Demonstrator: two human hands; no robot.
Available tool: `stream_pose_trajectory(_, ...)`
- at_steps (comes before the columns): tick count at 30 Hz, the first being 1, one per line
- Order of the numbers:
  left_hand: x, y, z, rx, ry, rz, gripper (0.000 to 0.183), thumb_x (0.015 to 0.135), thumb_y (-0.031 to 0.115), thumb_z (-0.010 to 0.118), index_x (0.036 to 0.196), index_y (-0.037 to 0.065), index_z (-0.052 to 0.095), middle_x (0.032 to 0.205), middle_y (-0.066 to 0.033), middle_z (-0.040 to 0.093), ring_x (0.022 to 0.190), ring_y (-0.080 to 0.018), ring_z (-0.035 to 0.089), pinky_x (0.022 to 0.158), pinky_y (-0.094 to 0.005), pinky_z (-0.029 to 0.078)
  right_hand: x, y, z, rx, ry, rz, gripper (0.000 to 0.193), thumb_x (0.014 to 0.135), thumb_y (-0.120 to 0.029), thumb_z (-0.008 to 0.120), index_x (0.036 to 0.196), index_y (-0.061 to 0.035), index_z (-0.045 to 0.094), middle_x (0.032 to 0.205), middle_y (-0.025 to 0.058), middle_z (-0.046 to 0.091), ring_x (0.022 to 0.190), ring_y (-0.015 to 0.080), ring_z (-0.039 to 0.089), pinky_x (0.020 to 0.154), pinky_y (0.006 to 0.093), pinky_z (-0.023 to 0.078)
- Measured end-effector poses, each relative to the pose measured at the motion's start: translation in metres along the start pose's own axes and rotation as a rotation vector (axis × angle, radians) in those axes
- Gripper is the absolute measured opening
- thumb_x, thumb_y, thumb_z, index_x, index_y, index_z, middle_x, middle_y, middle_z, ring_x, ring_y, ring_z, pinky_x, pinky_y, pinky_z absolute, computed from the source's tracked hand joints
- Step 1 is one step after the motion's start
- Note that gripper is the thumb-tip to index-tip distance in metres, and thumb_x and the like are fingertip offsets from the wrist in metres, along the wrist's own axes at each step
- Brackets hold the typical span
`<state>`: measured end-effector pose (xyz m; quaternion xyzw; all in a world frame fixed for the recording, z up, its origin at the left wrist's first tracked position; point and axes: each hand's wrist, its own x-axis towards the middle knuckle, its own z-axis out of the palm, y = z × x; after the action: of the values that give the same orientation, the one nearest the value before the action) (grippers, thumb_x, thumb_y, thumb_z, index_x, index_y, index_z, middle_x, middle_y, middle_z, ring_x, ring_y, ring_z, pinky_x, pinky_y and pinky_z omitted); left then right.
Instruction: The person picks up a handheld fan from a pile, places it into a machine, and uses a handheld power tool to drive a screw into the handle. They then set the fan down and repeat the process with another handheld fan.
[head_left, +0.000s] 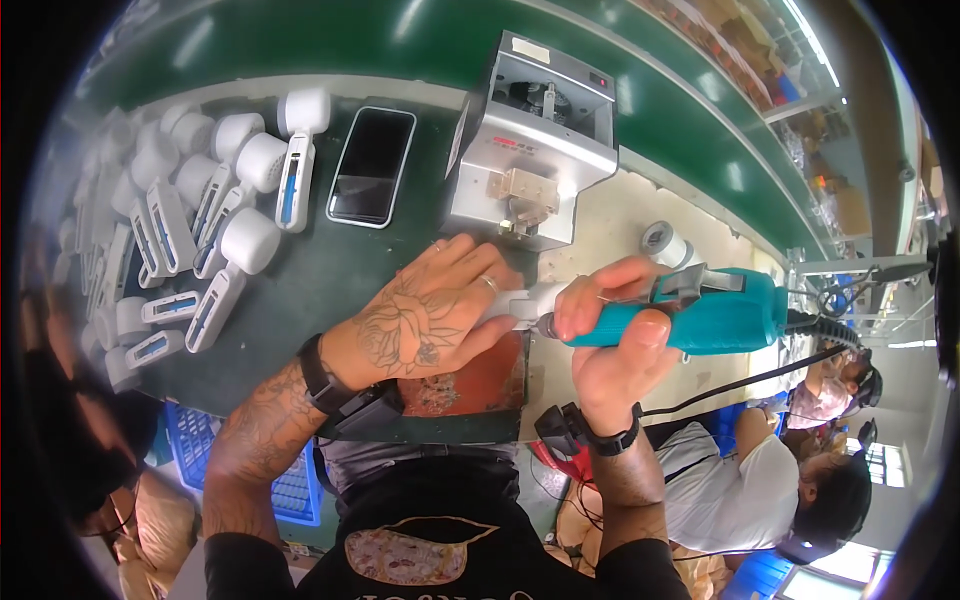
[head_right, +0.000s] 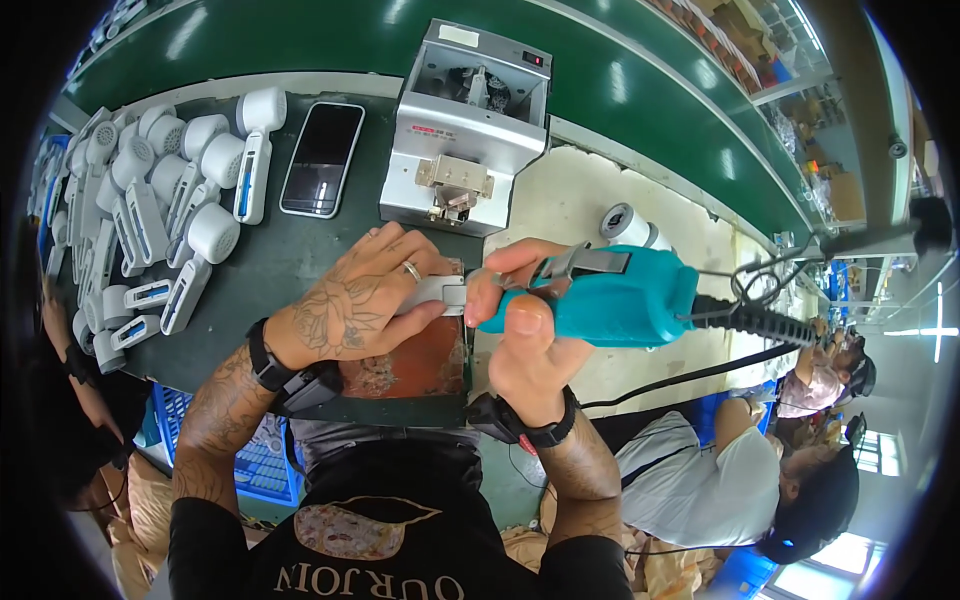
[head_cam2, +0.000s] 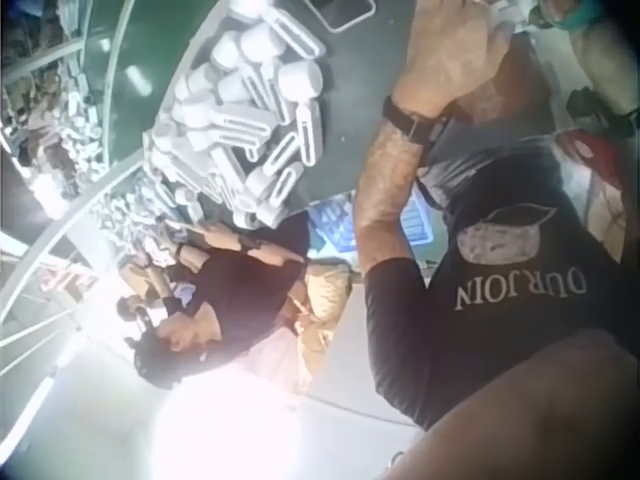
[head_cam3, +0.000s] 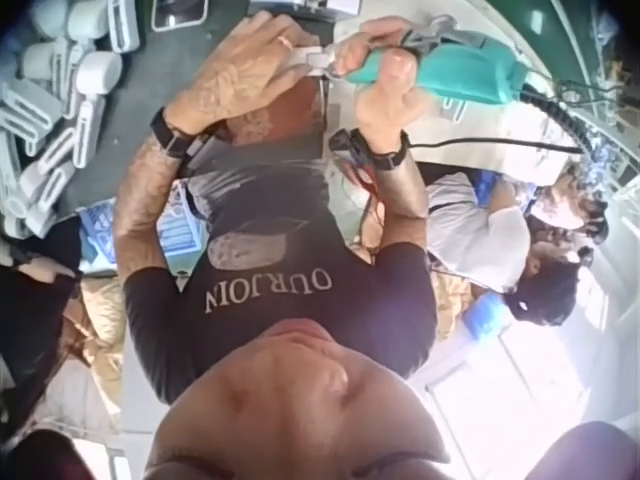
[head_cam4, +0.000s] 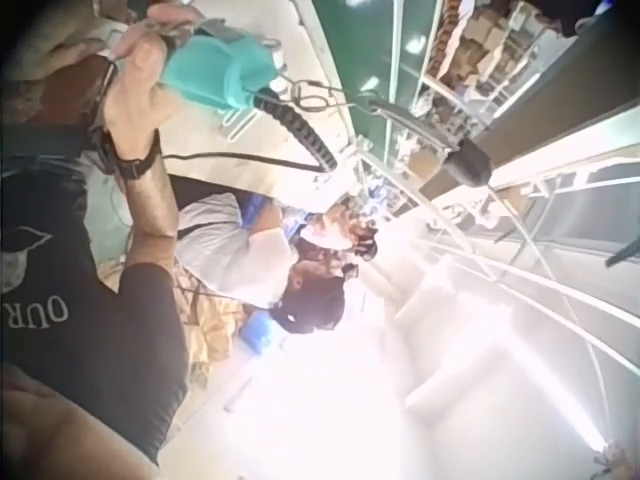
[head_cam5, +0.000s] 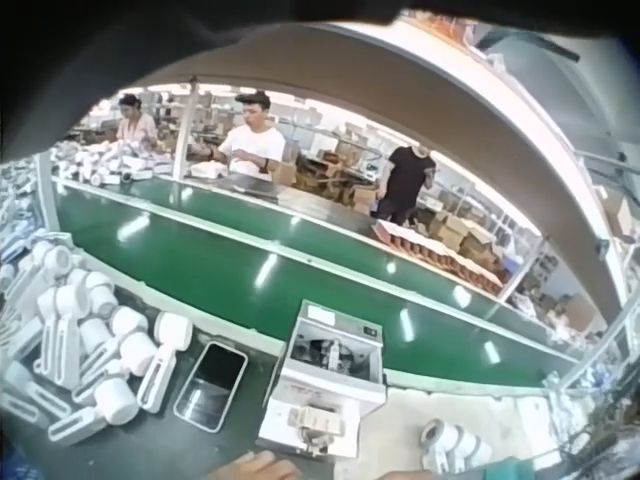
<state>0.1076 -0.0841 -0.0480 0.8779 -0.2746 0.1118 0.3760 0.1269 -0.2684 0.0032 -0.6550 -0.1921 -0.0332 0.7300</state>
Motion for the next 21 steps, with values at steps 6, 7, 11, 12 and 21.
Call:
stream_pose_trajectory(6, -0.003, -0.001, -0.003, 0.036, -0.055, -0.064, 0.035, 0.080, 0.018, 0.069, 0.112, 0.005, 0.062, 0.109, -0.0104, 0.057, 0.102, -0.0305, 0.054, 0.092, -0.0415, 0.042, -0.008, 0.017, 0.008, 0.154, 0.091, 0.013, 0.044, 0.089, -0.046, 0.065, 0.095, -0.0054, 0.050, 0.070, 0.0062, 0.049, 0.059, 0.0186, 0.048, 0.053, 0.0335, 0.041)
stream_pose_trajectory(7, -0.008, -0.001, -0.005, 0.030, 0.000, -0.019, 0.035, 0.078, 0.019, 0.071, 0.109, 0.004, 0.063, 0.110, -0.0102, 0.058, 0.103, -0.0298, 0.054, 0.091, -0.0407, 0.043, -0.013, 0.027, -0.003, 0.229, 0.103, 0.085, 0.041, 0.088, -0.045, 0.065, 0.093, -0.0072, 0.050, 0.070, 0.0059, 0.047, 0.061, 0.0183, 0.047, 0.051, 0.0327, 0.039)
stream_pose_trajectory(11, -0.008, -0.005, 0.013, 0.011, 0.186, 0.105, 0.029, 0.085, 0.026, 0.065, 0.100, 0.001, 0.062, 0.105, -0.0106, 0.051, 0.098, -0.0282, 0.048, 0.086, -0.0369, 0.040, -0.009, 0.023, -0.012, 0.253, 0.005, -0.063, 0.041, 0.094, -0.046, 0.059, 0.093, -0.0062, 0.047, 0.069, 0.0030, 0.042, 0.059, 0.0151, 0.044, 0.052, 0.0299, 0.037)
stream_pose_trajectory(12, -0.006, 0.000, 0.006, 0.034, 0.096, 0.079, 0.029, 0.085, 0.025, 0.065, 0.100, 0.001, 0.061, 0.107, -0.0107, 0.050, 0.098, -0.0278, 0.046, 0.085, -0.0361, 0.039, -0.008, 0.020, -0.007, 0.221, 0.027, -0.052, 0.042, 0.095, -0.046, 0.057, 0.094, -0.0059, 0.047, 0.069, 0.0028, 0.042, 0.059, 0.0143, 0.043, 0.053, 0.0290, 0.037)
stream_pose_trajectory(21, -0.025, -0.011, 0.017, 0.131, 0.205, 0.139, 0.031, 0.082, 0.031, 0.063, 0.090, 0.001, 0.063, 0.108, -0.0133, 0.050, 0.101, -0.0292, 0.047, 0.090, -0.0422, 0.040, 0.032, -0.021, -0.013, -0.250, 0.803, -0.277, 0.048, 0.103, -0.042, 0.046, 0.096, 0.0029, 0.061, 0.080, 0.0099, 0.056, 0.070, 0.0215, 0.052, 0.067, 0.0354, 0.046)
